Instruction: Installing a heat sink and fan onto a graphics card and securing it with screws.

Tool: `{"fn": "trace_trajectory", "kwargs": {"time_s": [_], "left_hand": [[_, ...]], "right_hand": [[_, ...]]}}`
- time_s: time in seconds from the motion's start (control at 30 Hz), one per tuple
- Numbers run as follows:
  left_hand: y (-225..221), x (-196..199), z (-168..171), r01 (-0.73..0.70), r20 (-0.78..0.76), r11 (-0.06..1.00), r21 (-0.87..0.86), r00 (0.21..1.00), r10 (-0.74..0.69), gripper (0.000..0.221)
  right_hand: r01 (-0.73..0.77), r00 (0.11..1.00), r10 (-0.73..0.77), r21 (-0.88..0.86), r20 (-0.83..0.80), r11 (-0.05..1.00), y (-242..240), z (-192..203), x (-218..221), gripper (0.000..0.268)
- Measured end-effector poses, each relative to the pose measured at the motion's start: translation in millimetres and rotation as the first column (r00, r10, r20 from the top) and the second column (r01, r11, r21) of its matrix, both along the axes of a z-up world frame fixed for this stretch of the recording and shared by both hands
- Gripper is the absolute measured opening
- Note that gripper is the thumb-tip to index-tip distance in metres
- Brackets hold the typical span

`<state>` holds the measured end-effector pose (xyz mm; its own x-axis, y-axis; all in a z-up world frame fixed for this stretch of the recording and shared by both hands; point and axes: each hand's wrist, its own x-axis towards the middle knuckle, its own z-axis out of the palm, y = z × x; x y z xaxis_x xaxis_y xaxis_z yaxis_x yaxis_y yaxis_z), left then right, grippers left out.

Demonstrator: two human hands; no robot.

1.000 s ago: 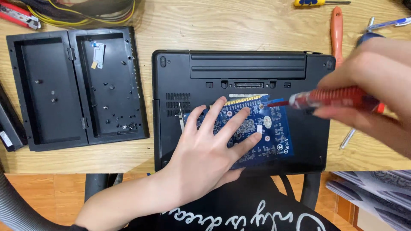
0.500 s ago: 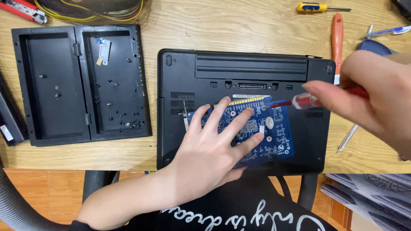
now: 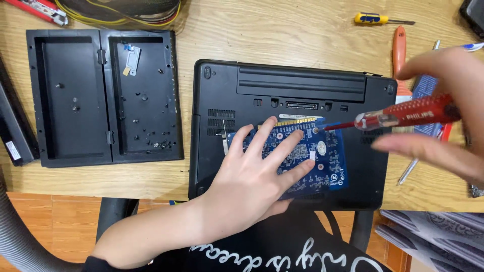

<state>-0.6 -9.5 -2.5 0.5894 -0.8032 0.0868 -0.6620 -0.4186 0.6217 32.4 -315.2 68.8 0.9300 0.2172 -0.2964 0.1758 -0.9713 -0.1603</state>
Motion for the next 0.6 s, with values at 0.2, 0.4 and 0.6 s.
{"fn": "trace_trajectory", "kwargs": {"time_s": [0.2,0.4,0.6], "left_hand": [[0,-2,-1,-0.006,-0.008,1.0,-0.007,1.0,0.006,0.078],[1,-1,1,-0.019,0.009,1.0,-0.015,1.0,0.019,0.078],[2,-2,0,-0.021,0.013,0.999,-0.03,1.0,0.022,0.078]], "right_hand": [[-0.076,0.997,0.076,0.106,-0.001,0.991,-24,-18,-14,0.042],[-0.042,0.984,0.015,-0.151,-0.178,0.988,-6,-3,-3,0.072],[-0.054,0.993,0.071,0.161,-0.099,0.985,-49,-28,-16,0.059]]}}
